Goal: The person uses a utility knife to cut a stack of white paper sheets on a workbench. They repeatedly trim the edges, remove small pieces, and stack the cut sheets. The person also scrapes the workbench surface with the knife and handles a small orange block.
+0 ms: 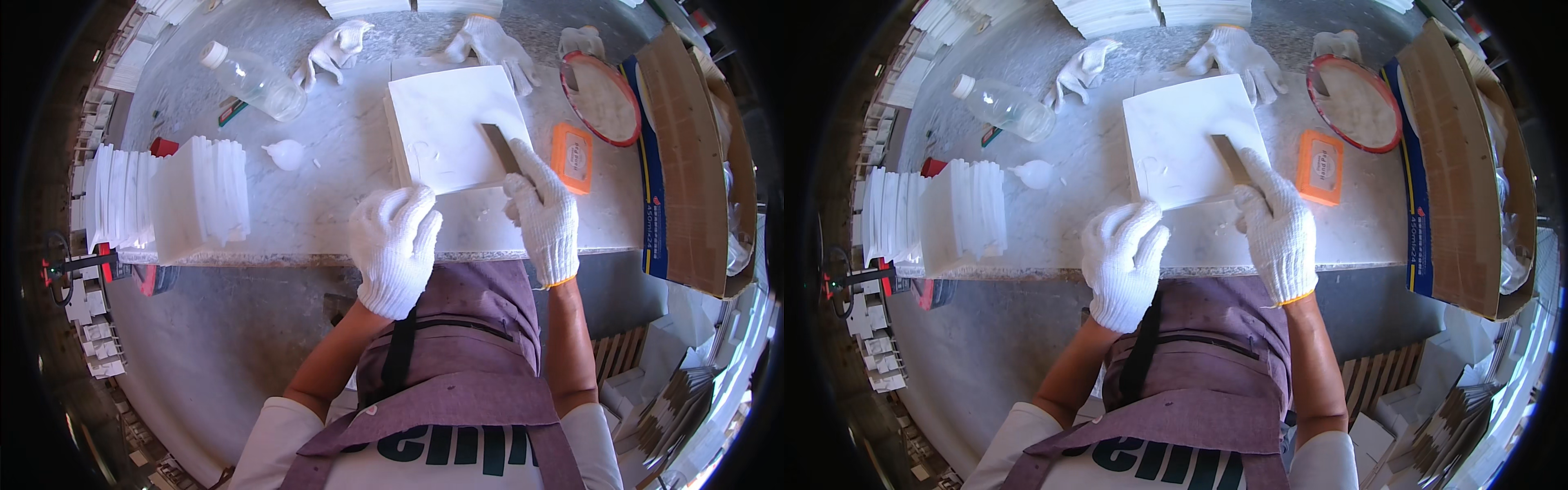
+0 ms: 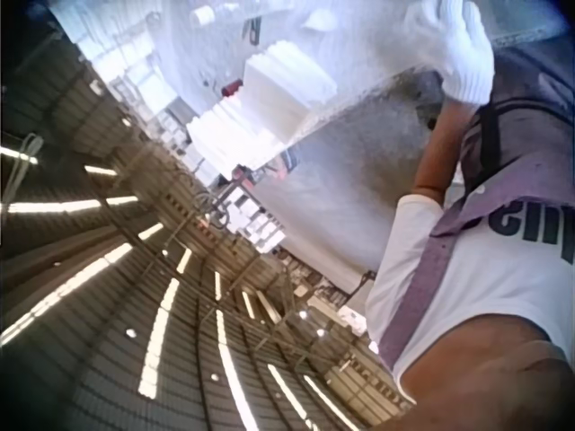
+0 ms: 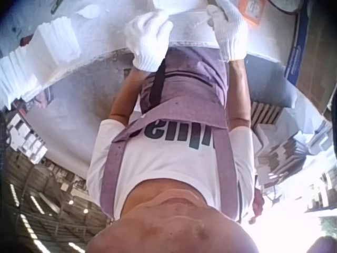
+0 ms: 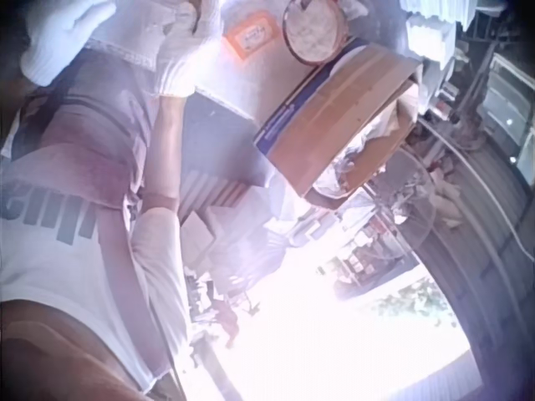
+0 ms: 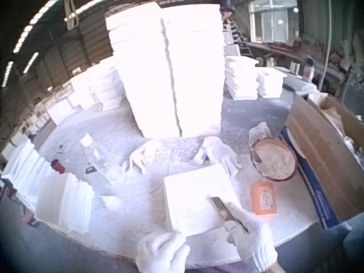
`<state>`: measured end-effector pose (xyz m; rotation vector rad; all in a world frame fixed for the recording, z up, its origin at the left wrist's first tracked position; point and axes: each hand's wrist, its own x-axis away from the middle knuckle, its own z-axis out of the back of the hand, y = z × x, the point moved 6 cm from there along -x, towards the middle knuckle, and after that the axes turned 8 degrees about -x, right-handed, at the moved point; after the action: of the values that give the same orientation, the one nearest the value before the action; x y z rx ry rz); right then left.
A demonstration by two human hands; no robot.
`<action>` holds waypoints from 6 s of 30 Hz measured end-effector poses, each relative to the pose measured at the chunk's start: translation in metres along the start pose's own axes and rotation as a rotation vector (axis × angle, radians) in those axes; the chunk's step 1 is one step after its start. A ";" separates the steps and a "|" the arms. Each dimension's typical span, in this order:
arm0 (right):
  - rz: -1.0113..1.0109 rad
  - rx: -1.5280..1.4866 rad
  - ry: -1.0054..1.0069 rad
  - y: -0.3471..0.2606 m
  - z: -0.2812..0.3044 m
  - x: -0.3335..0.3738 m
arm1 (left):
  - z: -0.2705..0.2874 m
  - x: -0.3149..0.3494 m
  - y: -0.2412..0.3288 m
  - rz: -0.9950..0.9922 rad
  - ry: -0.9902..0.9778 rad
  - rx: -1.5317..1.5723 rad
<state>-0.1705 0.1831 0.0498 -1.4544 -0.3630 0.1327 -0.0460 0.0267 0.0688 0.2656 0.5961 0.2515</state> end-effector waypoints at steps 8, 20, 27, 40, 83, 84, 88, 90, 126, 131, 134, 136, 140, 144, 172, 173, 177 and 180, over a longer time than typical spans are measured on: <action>-0.005 0.079 0.001 -0.002 0.012 0.003 | 0.004 -0.015 -0.011 -0.039 -0.103 0.218; 0.486 0.502 -0.005 -0.014 -0.026 0.024 | -0.054 -0.119 -0.069 -0.038 -0.180 0.036; 0.396 0.536 -0.022 -0.016 -0.016 0.019 | -0.035 -0.097 -0.061 0.044 -0.182 0.047; 0.294 0.511 -0.086 -0.011 -0.006 0.013 | -0.051 -0.121 -0.039 -0.323 -0.042 -0.130; 0.228 0.398 -0.083 -0.002 -0.021 0.020 | -0.086 -0.130 -0.030 -0.299 -0.202 0.094; 0.224 0.369 -0.054 -0.001 -0.022 0.021 | -0.087 -0.131 -0.031 -0.293 -0.201 0.115; 0.253 0.381 -0.070 -0.005 -0.025 0.024 | -0.085 -0.131 -0.029 -0.255 -0.257 0.072; 0.144 0.333 -0.067 -0.001 -0.026 0.033 | -0.084 -0.133 -0.028 -0.273 -0.242 0.081; 0.419 0.523 -0.146 -0.013 -0.039 0.016 | -0.088 -0.130 -0.033 -0.210 -0.297 0.117; 0.455 0.588 -0.298 -0.016 -0.041 0.013 | -0.087 -0.129 -0.033 -0.205 -0.261 0.085; 0.458 0.594 -0.384 -0.021 -0.047 0.018 | -0.087 -0.130 -0.033 -0.205 -0.273 0.091; 0.443 0.640 -0.435 -0.021 -0.050 0.020 | -0.085 -0.132 -0.032 -0.223 -0.250 0.070; 0.427 0.465 -0.470 -0.018 -0.034 0.010 | -0.090 -0.134 -0.035 -0.220 -0.287 0.119; 0.127 0.407 -0.392 -0.032 -0.013 0.003 | -0.097 -0.132 -0.044 -0.217 -0.293 0.178; 0.037 0.310 -0.484 -0.022 -0.004 0.068 | 0.026 0.004 0.000 0.027 -0.845 0.418; 0.044 0.338 -0.465 -0.026 0.003 0.064 | 0.031 0.002 -0.004 -0.059 -0.735 0.259; 0.123 0.377 -0.321 -0.041 0.029 0.031 | 0.043 -0.024 -0.022 -0.055 -0.619 0.246; -0.026 0.337 -0.361 -0.044 0.008 0.005 | 0.037 -0.050 -0.045 0.326 -0.521 0.444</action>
<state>-0.1740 0.1871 0.0942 -1.0897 -0.6215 0.4188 -0.0574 -0.0373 0.1098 0.8323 0.0789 0.3470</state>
